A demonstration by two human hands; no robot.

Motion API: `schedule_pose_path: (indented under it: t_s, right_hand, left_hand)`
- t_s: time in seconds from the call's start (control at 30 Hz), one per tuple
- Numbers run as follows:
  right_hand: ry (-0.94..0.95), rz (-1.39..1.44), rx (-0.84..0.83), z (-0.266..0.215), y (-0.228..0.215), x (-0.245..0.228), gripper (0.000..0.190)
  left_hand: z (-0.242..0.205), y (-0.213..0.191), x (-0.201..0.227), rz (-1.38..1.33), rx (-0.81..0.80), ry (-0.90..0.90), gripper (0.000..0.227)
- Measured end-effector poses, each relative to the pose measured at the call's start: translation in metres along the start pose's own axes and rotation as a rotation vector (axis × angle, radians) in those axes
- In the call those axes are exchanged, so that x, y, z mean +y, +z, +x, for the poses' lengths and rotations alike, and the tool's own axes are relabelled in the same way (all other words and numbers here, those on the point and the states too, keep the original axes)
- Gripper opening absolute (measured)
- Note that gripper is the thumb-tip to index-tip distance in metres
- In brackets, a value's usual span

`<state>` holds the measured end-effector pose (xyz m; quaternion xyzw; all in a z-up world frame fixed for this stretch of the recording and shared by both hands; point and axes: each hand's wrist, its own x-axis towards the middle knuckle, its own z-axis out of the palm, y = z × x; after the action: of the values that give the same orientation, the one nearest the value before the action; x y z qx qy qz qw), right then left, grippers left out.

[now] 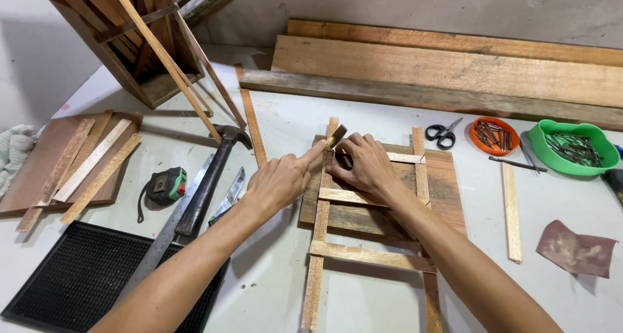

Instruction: Making a wood craft by nailing small wood strips onto a larger board.

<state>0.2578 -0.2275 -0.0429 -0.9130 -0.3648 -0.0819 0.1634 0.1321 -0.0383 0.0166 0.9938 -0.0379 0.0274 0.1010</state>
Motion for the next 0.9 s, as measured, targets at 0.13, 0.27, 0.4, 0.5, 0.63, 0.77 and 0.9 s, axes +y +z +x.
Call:
schedule_pose_path:
  t_s: [0.13, 0.27, 0.4, 0.5, 0.63, 0.77, 0.9]
  right_hand:
    - [0.008, -0.016, -0.022, 0.0, 0.001, 0.001, 0.074]
    - [-0.016, -0.012, 0.012, -0.004, -0.001, -0.002, 0.069]
    - [-0.1, -0.029, 0.104, -0.008, 0.003, -0.001, 0.065]
    - [-0.124, -0.09, 0.064, -0.002, -0.003, -0.003, 0.061]
    - [-0.18, -0.107, 0.131, 0.003, -0.012, -0.026, 0.046]
    - [-0.32, 0.029, 0.099, -0.002, -0.012, -0.064, 0.043]
    - [-0.366, 0.037, -0.095, -0.006, -0.009, -0.102, 0.051]
  left_hand:
    - [-0.003, -0.014, 0.009, -0.026, -0.059, -0.06, 0.061]
    - [-0.005, -0.018, 0.003, -0.217, -0.059, -0.114, 0.061]
    - [-0.003, 0.003, -0.018, -0.386, 0.0, -0.185, 0.045]
    - [-0.007, 0.006, -0.034, -0.393, 0.005, -0.273, 0.035]
    - [-0.036, -0.025, -0.029, -0.451, 0.057, -0.337, 0.035]
    - [-0.057, -0.011, -0.039, -0.526, 0.155, -0.305, 0.037]
    - [-0.07, -0.009, -0.031, -0.581, 0.07, -0.454, 0.038]
